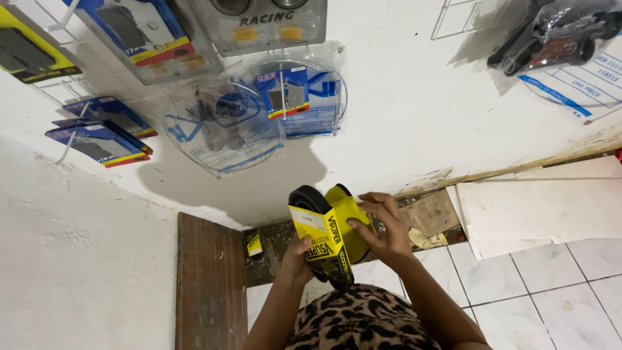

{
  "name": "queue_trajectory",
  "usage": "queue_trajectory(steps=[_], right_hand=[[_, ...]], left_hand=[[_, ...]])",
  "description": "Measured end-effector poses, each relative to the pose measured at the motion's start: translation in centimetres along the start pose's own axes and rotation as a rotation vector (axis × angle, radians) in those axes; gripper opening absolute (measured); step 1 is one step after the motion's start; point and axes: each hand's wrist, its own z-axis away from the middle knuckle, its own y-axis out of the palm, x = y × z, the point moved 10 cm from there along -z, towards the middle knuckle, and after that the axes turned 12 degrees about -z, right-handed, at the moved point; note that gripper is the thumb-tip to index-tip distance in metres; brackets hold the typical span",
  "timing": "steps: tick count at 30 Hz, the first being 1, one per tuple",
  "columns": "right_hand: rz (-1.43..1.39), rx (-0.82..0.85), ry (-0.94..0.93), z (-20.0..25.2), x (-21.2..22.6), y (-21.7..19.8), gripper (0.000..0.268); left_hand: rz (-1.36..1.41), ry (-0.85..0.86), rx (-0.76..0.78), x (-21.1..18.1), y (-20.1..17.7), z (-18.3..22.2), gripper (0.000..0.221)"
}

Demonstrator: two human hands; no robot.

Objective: Cleaning a motorcycle CVT belt using a yellow cloth.

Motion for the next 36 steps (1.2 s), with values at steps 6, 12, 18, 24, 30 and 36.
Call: queue_trajectory(steps=[6, 12, 18, 24, 30, 36], right_hand=[[-0.292, -0.106, 0.168, 2.2, -3.6, -1.3, 0.017], [-0.469, -0.169, 0.276, 4.4, -5.0, -0.8, 0.009], [-0.200, -0.213, 0.306, 5.3, -6.4, -1.2, 0.013], [0.118, -0.209, 0.232, 5.0, -3.5, -0.4, 0.014], [-0.521, 0.040, 0.757, 6.0, -6.4, 4.5, 0.057], [-0.815, -0.158, 1.230, 7.4, -5.9, 4.2, 0.028]], left_hand=[[-0.059, -0.079, 0.071, 0.1, 0.8, 0.7, 0.057], [-0.029, -0.102, 0.130, 1.5, 0.2, 1.8, 0.062], [-0.060, -0.137, 0.116, 1.7, -0.3, 2.8, 0.062], [-0.103, -0.169, 0.018, 2.1, 1.0, 4.4, 0.041], [-0.090, -0.145, -0.106, -1.7, 4.0, 4.7, 0.034], [-0.106, -0.140, -0.083, -3.2, 5.4, 4.5, 0.036]])
